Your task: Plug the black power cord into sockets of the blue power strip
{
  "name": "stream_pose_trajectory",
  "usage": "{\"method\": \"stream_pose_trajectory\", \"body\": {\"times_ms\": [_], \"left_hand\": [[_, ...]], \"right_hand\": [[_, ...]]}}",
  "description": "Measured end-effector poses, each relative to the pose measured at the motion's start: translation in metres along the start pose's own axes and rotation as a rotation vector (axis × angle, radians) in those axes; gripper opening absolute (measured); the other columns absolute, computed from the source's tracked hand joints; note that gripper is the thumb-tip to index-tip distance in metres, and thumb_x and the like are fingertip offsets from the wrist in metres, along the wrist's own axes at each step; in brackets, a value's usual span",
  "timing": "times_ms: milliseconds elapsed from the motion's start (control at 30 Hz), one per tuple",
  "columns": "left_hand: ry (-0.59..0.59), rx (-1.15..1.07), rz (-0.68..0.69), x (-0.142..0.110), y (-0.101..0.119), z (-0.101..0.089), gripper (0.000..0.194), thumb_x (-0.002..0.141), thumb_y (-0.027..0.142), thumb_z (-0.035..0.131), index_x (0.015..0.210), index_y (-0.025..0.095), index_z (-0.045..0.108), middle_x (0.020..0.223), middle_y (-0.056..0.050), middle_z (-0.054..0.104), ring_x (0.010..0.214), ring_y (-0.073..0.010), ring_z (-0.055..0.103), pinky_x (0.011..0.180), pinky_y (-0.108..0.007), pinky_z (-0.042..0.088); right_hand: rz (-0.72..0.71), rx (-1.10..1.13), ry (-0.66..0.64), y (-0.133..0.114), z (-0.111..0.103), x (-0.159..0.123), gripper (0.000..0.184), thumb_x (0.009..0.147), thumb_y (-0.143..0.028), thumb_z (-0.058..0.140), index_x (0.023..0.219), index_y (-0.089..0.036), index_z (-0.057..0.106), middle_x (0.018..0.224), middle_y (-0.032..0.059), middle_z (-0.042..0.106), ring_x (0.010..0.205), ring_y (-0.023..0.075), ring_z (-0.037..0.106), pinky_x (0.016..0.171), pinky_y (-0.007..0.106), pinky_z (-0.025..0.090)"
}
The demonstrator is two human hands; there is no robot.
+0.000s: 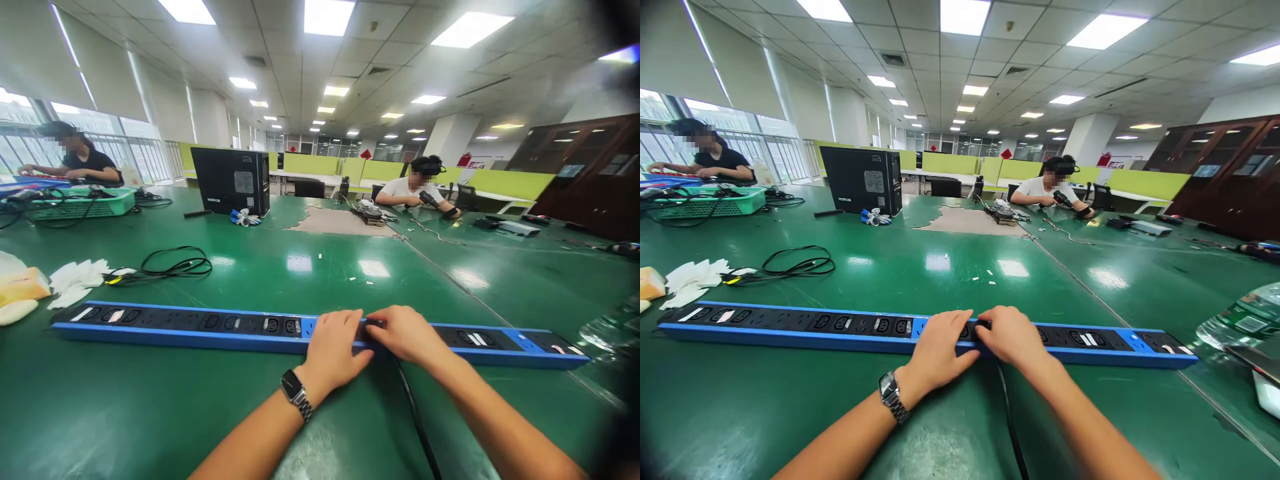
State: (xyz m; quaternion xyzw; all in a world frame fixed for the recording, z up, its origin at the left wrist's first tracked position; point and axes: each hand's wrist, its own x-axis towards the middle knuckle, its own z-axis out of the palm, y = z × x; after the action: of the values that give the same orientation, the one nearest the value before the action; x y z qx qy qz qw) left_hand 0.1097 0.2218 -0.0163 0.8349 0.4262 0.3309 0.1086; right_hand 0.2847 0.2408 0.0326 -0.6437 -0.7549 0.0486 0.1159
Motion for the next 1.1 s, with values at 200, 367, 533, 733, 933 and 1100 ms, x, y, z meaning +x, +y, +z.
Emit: {"method": "stream_pose_trajectory", "body": {"times_ms": [200,367,533,733,933,1100], "left_hand": [[0.105,-0.014,0.128,0.025,0.017,0.020,0.023,0.087,0.022,0.058,0.110,0.022,0.063,0.100,-0.004,0.072,0.096,-0.0221,0.066,0.087,-0.039,0.053],[0.646,-0.059,0.018,-0.021,-0.037,-0.052,0.030,0.094,0.031,0.052,0.121,0.019,0.058,0.111,-0.009,0.071,0.099,-0.0188,0.067,0.091,-0.032,0.053],[0.340,0.095,-0.146,-0.091,-0.121,-0.116,0.032,0.092,0.035,0.055,0.118,0.019,0.061,0.105,-0.009,0.074,0.090,-0.0207,0.071,0.081,-0.031,0.057],[0.147,0.184,-0.080,-0.080,-0.133,-0.119,0.029,0.091,0.031,0.055,0.118,0.022,0.062,0.115,-0.008,0.071,0.102,-0.0230,0.067,0.089,-0.037,0.053],[0.038,0.268,-0.131,-0.089,-0.125,-0.125,0.051,0.086,0.027,0.055,0.136,0.023,0.044,0.129,-0.011,0.064,0.119,-0.0231,0.058,0.107,-0.049,0.037],[0.018,0.406,-0.211,-0.100,-0.130,-0.127,0.113,0.066,0.042,0.075,0.151,0.014,0.005,0.139,-0.020,0.052,0.130,-0.0307,0.049,0.108,-0.052,0.034]], "right_hand": [[0.160,0.160,0.406,0.043,0.044,-0.002,0.056,0.089,-0.051,0.030,0.106,-0.018,0.071,0.107,0.0117,0.073,0.104,0.0265,0.064,0.090,0.039,0.047],[0.197,-0.064,0.337,0.045,0.069,-0.007,0.054,0.088,-0.054,0.032,0.104,-0.021,0.071,0.111,0.0088,0.072,0.109,0.0307,0.061,0.093,0.046,0.044],[0.238,0.014,0.331,0.045,0.066,-0.004,0.051,0.087,-0.056,0.035,0.097,-0.023,0.073,0.106,0.0076,0.073,0.106,0.0312,0.062,0.091,0.047,0.044],[0.076,0.279,0.469,-0.014,0.052,-0.008,0.050,0.081,-0.056,0.041,0.093,-0.019,0.072,0.102,0.0107,0.073,0.102,0.0288,0.062,0.092,0.044,0.045],[-0.109,0.350,-0.051,-0.181,0.034,0.015,0.058,0.079,-0.065,0.048,0.111,-0.021,0.068,0.094,0.0104,0.074,0.086,0.0275,0.068,0.071,0.037,0.049],[-0.164,0.318,-0.177,-0.215,0.025,0.033,0.031,0.075,-0.038,0.057,0.089,-0.016,0.074,0.092,0.0129,0.075,0.082,0.0242,0.068,0.066,0.029,0.045]]}}
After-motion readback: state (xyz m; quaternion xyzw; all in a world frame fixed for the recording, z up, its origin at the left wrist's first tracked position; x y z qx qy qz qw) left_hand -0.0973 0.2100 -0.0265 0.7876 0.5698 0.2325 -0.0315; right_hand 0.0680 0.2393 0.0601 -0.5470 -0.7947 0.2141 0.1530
